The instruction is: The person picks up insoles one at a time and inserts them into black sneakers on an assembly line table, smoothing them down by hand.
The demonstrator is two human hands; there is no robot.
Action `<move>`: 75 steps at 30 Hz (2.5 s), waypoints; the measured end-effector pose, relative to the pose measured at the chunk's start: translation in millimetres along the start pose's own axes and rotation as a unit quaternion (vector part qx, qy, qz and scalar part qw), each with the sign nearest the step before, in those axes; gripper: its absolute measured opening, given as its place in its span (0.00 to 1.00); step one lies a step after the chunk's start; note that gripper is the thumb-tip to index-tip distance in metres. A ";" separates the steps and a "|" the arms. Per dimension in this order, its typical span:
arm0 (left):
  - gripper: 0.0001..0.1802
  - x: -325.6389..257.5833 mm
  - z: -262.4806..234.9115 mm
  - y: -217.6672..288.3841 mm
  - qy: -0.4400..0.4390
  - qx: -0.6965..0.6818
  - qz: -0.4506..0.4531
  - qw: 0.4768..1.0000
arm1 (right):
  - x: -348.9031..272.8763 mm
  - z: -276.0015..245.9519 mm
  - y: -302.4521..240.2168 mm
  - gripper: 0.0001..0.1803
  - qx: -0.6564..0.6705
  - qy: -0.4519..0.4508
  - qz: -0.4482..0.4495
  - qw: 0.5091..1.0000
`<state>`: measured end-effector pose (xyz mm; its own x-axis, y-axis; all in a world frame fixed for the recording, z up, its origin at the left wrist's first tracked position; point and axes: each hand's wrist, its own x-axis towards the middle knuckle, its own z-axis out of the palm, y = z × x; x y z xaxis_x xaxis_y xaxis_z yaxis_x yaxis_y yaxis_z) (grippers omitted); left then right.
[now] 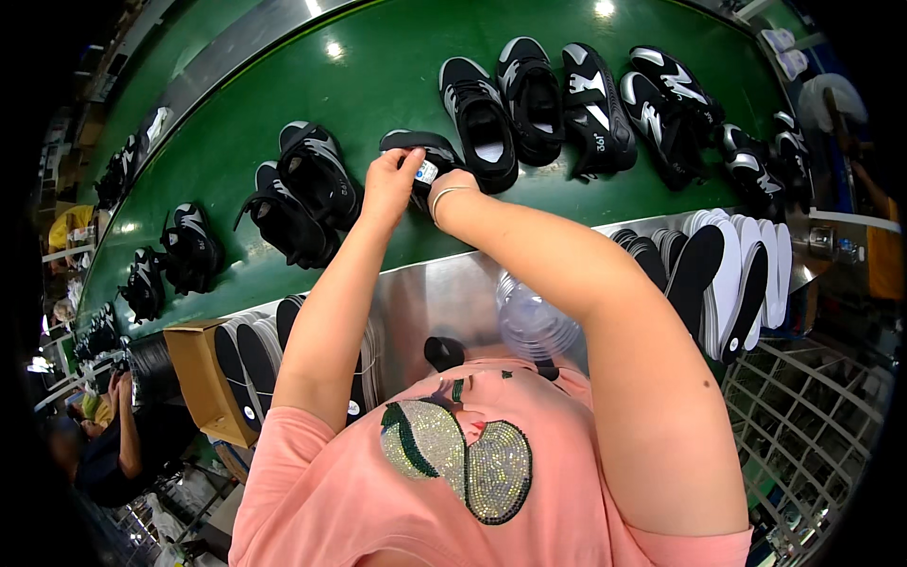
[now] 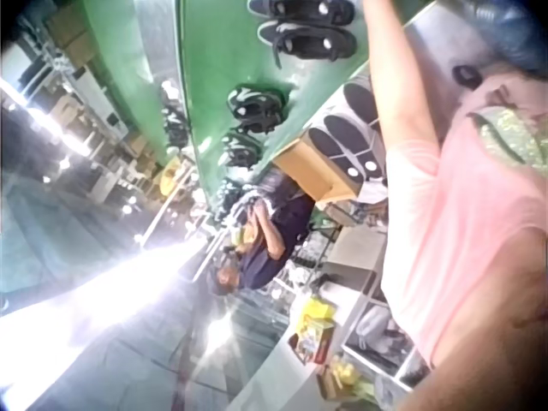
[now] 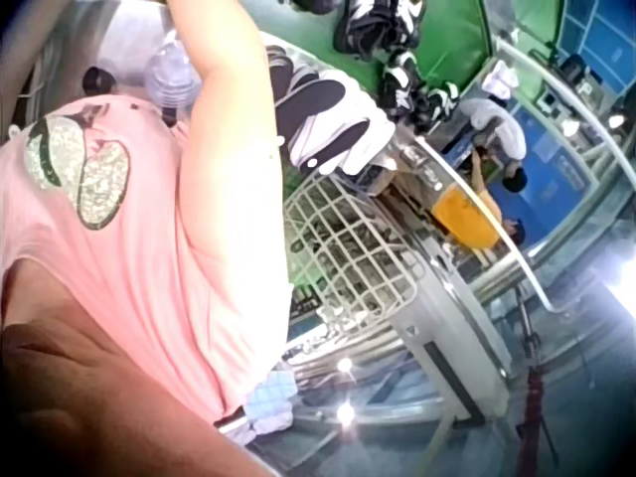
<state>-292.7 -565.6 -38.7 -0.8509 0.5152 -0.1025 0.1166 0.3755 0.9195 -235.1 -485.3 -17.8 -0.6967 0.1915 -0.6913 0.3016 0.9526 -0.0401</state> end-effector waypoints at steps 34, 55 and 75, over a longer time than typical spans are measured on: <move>0.09 -15.3 6.9 16.2 0.040 -0.030 -0.004 0.999 | -15.2 15.0 28.8 0.10 0.716 0.077 0.006 0.694; 0.47 23.9 59.6 36.4 0.026 0.178 0.076 0.981 | -138.2 34.6 165.3 0.17 0.143 0.384 0.029 0.912; 0.43 13.7 78.4 15.9 0.049 0.108 0.000 0.993 | -48.6 19.7 162.9 0.11 0.085 0.496 -0.070 0.861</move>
<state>-262.3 -492.2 -55.2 -0.8956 0.4414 -0.0559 0.2143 0.5381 0.8152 -139.3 -344.1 -5.0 -0.9222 0.2650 0.2815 0.2013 0.9507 -0.2358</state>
